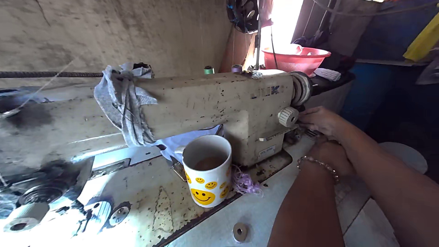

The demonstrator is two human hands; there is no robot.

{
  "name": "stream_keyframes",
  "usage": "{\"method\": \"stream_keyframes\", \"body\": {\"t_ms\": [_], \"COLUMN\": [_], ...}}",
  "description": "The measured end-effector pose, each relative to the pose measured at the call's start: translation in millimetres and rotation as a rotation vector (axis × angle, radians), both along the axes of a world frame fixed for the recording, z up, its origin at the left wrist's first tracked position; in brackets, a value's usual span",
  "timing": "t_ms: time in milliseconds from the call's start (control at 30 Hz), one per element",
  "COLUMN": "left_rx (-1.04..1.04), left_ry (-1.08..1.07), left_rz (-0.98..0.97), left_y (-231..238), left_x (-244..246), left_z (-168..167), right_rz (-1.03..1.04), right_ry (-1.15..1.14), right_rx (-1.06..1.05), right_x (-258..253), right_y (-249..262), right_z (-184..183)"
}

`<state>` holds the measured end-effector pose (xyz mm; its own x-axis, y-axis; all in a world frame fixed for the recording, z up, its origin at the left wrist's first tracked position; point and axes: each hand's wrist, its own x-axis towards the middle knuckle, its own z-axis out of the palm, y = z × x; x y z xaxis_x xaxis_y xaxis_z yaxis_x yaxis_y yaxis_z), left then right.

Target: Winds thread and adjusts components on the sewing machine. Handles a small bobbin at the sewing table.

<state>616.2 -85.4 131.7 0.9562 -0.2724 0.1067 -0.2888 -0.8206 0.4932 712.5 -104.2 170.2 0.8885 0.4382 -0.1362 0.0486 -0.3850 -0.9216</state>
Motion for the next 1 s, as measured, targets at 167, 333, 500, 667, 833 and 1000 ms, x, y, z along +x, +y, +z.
{"method": "stream_keyframes", "body": {"t_ms": [167, 333, 500, 667, 833, 1000], "left_rx": [-0.009, 0.028, -0.018, 0.084, 0.066, 0.046], "left_ry": [0.020, 0.048, 0.085, 0.072, -0.002, -0.059], "left_rz": [-0.007, -0.005, 0.009, -0.030, -0.086, -0.074], "left_y": [0, -2, 0, 0, 3, 3], "left_x": [-4, 2, -20, -20, 4, 2], "left_z": [7, 3, 23, 19, -8, -9], "right_rz": [0.031, 0.056, 0.065, 0.042, 0.150, 0.154], "right_ry": [0.012, 0.028, -0.025, 0.057, 0.041, -0.035], "right_rx": [-0.056, 0.001, 0.022, -0.009, -0.175, -0.315], "right_x": [1, 2, 2, -5, -12, -5], "right_y": [2, 0, 0, -11, -24, -21], "right_z": [6, 0, -8, -10, -6, -8]}}
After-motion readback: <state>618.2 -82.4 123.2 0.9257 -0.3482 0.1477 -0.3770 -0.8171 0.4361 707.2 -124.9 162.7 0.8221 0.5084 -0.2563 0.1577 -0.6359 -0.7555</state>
